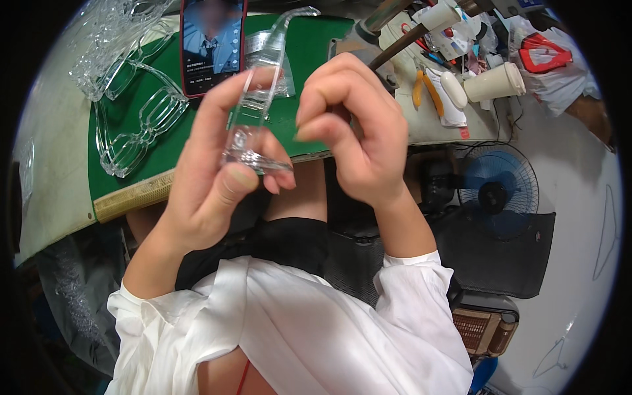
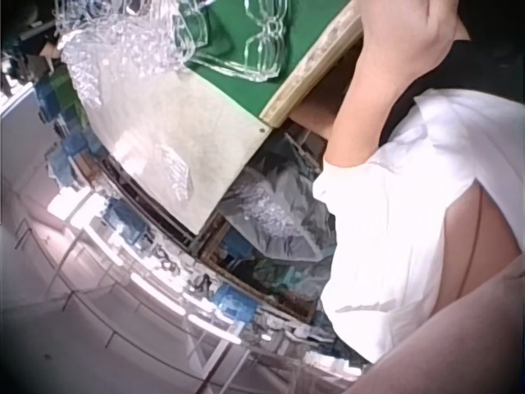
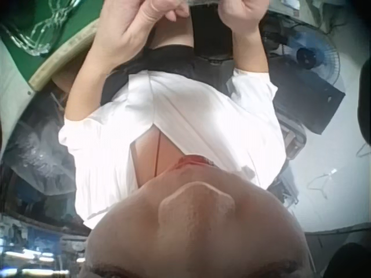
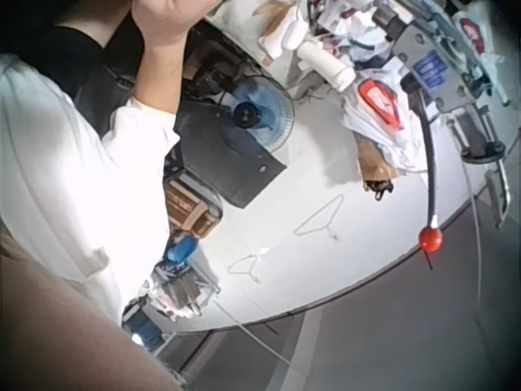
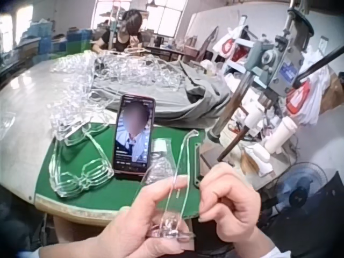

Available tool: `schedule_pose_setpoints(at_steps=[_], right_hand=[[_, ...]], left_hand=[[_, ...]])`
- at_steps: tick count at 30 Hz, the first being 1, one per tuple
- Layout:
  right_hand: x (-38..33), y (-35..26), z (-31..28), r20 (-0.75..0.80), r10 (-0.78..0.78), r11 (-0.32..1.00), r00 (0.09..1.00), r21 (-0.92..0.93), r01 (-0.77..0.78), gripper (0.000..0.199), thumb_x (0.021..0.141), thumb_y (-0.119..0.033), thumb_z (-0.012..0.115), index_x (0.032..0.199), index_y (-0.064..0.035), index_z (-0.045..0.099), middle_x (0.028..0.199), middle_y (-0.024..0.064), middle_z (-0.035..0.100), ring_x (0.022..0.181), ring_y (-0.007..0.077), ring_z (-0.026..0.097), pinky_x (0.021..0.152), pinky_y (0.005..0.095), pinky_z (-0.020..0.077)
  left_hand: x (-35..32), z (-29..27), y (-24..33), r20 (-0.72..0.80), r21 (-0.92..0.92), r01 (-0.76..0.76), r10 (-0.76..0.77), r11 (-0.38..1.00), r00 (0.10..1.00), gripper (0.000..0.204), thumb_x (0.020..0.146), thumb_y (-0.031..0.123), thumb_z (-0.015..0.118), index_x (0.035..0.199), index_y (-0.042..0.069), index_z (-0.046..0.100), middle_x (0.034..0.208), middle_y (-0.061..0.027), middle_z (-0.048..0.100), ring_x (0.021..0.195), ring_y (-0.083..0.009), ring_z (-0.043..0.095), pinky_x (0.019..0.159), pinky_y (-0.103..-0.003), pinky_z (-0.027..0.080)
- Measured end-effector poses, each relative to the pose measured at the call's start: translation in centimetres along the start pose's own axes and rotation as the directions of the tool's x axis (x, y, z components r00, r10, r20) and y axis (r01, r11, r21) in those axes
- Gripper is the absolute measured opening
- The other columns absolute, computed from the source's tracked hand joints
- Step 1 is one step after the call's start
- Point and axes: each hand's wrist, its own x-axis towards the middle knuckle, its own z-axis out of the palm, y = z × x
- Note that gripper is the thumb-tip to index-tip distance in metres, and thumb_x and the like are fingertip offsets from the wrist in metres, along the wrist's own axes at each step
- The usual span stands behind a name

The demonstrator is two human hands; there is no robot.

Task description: The person assembles clear eyeglass frames by inserting small metal components into the frame arms. They repeatedly pick up frames, insert the parts, and place the frames on the table.

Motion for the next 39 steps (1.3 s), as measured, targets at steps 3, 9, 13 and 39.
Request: schedule_pose_setpoints(at_steps=[3,9,13,39], right_hand=[[0.8,-1.6,-0.2,0.047,-0.159,0.983,0.986,-0.086,0.162,0.018,0.077,-0.015,0.070,0.078,-0.0003,0.060,0.077,0.0080,0.056,0.069,0.0179,0.053,0.058,0.0259,0.0415],[1.0,-1.3,-0.3,0.072,-0.235,0.956,0.969,-0.164,0.244,0.019,0.074,-0.015,0.072,0.078,-0.0005,0.061,0.075,0.0072,0.057,0.068,0.0191,0.053,0.058,0.0262,0.0418],[0.7,-0.9,-0.5,0.063,-0.167,0.979,0.984,-0.107,0.173,0.017,0.071,-0.009,0.074,0.077,-0.0003,0.061,0.075,0.0061,0.057,0.069,0.0167,0.052,0.059,0.0243,0.0402],[1.8,2.9,-10.3,-0.076,0.382,0.898,0.921,0.268,-0.350,0.033,0.088,-0.030,0.065,0.096,0.0022,0.065,0.088,0.0033,0.062,0.081,0.0090,0.053,0.077,0.0239,0.0405]], left_hand=[[0.2,0.5,-0.2,0.039,0.078,-0.016,0.013,0.997,0.999,0.079,0.090,0.046,0.057,0.141,-0.002,0.020,0.086,-0.0084,0.061,0.075,-0.0118,0.061,0.069,-0.024,0.049],[0.2,0.6,-0.6,0.082,0.153,0.004,-0.017,0.988,0.996,0.076,0.091,0.041,0.057,0.142,-0.001,0.020,0.089,-0.0087,0.063,0.079,-0.0130,0.063,0.073,-0.025,0.050],[0.3,0.5,-0.6,0.075,0.180,0.024,-0.038,0.983,0.996,0.074,0.091,0.038,0.058,0.141,-0.001,0.021,0.090,-0.0092,0.064,0.080,-0.0145,0.064,0.075,-0.026,0.050],[11.9,4.4,-3.6,0.168,0.852,-0.294,0.306,0.433,0.937,0.013,0.087,0.013,0.060,0.094,0.002,0.059,0.070,-0.0147,0.063,0.063,-0.0330,0.062,0.054,-0.041,0.047]])
